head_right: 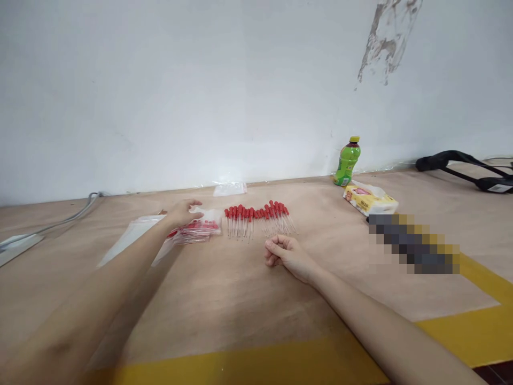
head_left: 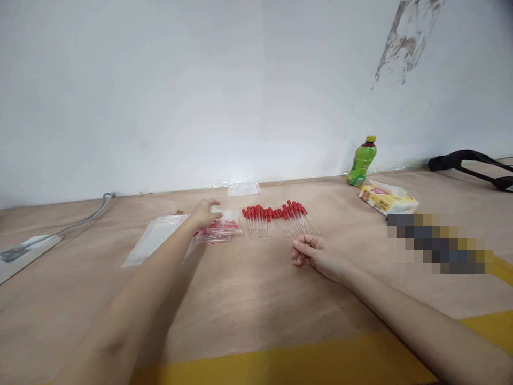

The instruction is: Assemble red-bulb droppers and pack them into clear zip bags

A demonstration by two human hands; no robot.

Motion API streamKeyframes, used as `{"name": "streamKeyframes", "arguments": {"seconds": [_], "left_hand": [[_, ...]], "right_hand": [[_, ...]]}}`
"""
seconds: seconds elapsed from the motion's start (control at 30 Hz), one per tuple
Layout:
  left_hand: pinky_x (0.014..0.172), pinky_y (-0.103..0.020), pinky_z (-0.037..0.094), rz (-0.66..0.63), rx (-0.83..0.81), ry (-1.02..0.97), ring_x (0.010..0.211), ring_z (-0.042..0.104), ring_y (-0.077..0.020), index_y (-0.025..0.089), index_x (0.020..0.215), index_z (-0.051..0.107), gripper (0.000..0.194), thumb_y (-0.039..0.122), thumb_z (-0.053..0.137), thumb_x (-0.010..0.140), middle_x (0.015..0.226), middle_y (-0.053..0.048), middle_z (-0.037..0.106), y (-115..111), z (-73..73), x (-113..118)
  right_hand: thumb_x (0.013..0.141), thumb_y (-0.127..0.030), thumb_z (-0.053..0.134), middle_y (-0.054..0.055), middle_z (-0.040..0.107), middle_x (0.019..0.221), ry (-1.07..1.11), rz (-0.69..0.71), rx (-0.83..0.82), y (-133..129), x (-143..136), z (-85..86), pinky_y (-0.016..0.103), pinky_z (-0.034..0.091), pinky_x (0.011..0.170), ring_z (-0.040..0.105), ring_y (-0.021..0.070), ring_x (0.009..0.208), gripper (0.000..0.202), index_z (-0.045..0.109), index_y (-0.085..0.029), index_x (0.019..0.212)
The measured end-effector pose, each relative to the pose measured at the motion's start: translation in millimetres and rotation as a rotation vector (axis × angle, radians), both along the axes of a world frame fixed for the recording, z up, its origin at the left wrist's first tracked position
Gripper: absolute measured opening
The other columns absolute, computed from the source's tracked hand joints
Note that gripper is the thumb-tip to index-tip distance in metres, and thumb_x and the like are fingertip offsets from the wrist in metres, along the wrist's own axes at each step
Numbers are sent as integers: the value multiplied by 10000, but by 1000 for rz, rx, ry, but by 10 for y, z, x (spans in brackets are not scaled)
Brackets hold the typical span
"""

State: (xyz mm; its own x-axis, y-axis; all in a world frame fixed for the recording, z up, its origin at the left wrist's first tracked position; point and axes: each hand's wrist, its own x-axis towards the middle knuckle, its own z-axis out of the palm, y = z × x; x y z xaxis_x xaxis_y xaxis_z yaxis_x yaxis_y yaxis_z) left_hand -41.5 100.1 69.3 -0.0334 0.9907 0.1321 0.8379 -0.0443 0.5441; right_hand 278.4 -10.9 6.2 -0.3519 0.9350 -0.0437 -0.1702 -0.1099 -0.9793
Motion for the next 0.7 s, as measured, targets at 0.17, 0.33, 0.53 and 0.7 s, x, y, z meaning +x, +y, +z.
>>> {"name": "streamKeyframes", "arguments": {"seconds": [0.17,0.33,0.53,0.7], "left_hand": [[967,-367,273,194,127,263,1127,434,-289,111,1040,574,356,287,446,759,1118,-142,558,-296,-33,-516],[927,-497,270,345,80,454,1181,332,-389,32,1068,518,477,387,359,791,1188,-256,461,-667,-304,-1045],[876,-472,331,318,-28,526,1113,423,-342,113,963,535,399,364,252,838,1122,-196,518,-768,-571,-1209],[849,-412,368,310,-4,506,1063,469,-317,127,918,560,358,255,236,837,1088,-174,547,-747,-551,-1216]], "right_hand": [[666,-485,625,-8,565,633,-42,9,40,0,-11,-18,243,429,565,522,77,517,356,479,-160,685],[666,-498,617,-10,563,641,-96,12,56,1,-21,-26,244,427,577,521,80,525,366,477,-162,690],[714,-471,582,-1,571,655,-147,41,117,-6,7,-34,233,414,600,520,76,545,329,482,-158,699],[699,-476,591,2,577,662,-178,37,132,-8,14,-39,240,414,604,524,83,554,331,495,-159,716]]}}
